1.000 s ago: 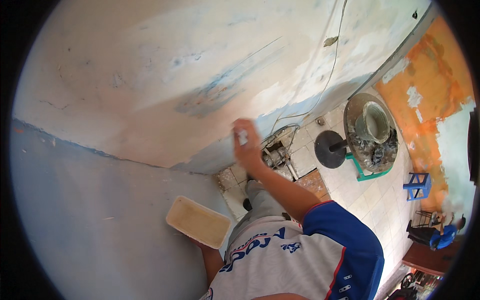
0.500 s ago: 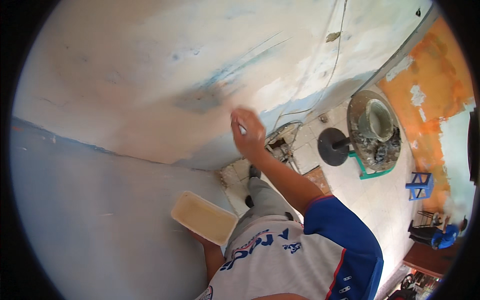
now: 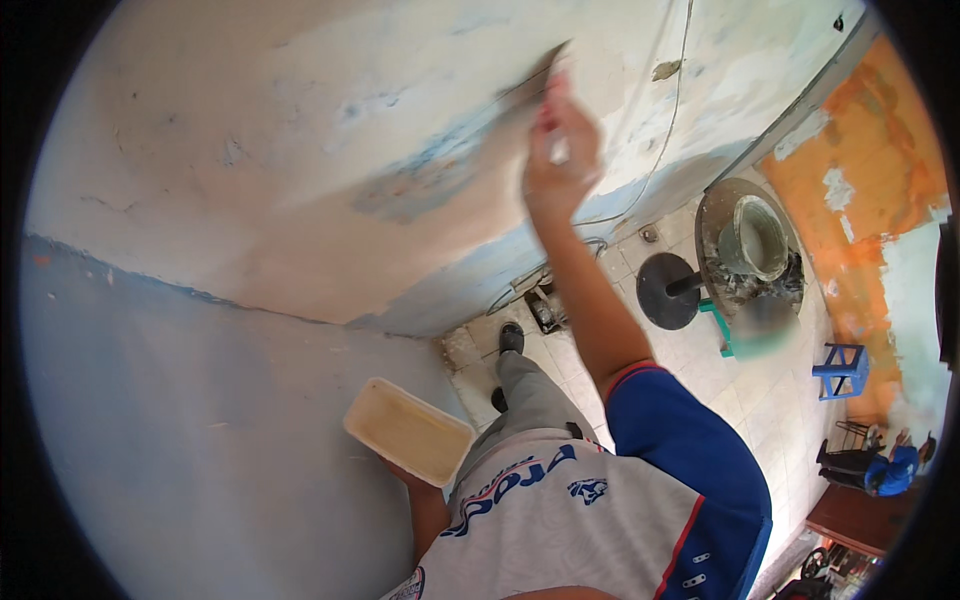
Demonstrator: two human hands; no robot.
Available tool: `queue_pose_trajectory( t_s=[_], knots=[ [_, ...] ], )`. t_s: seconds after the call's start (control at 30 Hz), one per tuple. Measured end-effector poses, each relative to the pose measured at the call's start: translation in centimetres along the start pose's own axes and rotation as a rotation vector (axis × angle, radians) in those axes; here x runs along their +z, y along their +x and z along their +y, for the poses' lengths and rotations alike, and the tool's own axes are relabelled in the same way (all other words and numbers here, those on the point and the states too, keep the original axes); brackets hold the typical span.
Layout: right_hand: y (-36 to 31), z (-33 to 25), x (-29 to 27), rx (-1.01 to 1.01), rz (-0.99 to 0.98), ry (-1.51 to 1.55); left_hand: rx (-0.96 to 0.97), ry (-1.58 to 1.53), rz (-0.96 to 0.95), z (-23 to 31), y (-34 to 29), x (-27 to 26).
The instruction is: The person applies a white plaster substance from a container onto a ceiling using a putty knife, smoothing it across the surface with multiple strokes.
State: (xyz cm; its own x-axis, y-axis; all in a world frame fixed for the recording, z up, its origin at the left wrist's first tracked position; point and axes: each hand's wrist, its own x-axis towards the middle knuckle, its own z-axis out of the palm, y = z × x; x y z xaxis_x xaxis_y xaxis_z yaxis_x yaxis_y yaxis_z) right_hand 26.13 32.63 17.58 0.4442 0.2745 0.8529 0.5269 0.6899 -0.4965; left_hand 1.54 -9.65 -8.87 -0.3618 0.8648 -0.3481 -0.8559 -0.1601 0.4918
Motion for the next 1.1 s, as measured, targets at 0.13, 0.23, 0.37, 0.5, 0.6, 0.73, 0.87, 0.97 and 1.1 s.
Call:
queue_pose_trajectory(
  t_s=[0.13,0.23,0.37,0.5,0.6,0.73,0.87,0.97,1.1],
  knots=[
    [-9.6,-7.1,0.2,-0.005,-0.320,0.100,0.015,-0.033,-0.011,0.3,0.7,2.2],
    [-12.9,-11.0,-2.9,0.712,-0.634,0.468,-0.015,-0.036,-0.111,1.0,1.8,6.0],
    [-9.8,-12.1,-7.5,1.569,-0.589,1.009,0.046,-0.057,-0.087,2.0,3.4,9.9],
    [-6.5,-13.1,-11.0,1.552,-0.552,1.097,0.015,-0.114,-0.049,2.8,4.8,14.2],
    [-5.4,-14.7,-12.6,1.438,-0.650,1.037,0.106,-0.058,-0.084,2.8,5.7,16.3],
    [-4.3,-17.1,-14.3,0.979,-0.880,0.633,0.192,-0.058,-0.122,2.3,6.0,19.7],
    [-3.3,-18.8,-14.1,0.292,-1.098,0.418,0.309,0.047,-0.125,1.2,6.1,22.3],
    [-0.9,-18.6,-15.0,0.332,-1.236,0.426,0.375,0.099,-0.129,-0.5,6.6,23.2],
    [3.4,-15.9,-18.3,0.414,-1.373,0.457,0.504,0.138,-0.069,-3.5,7.0,23.8]
  ],
)
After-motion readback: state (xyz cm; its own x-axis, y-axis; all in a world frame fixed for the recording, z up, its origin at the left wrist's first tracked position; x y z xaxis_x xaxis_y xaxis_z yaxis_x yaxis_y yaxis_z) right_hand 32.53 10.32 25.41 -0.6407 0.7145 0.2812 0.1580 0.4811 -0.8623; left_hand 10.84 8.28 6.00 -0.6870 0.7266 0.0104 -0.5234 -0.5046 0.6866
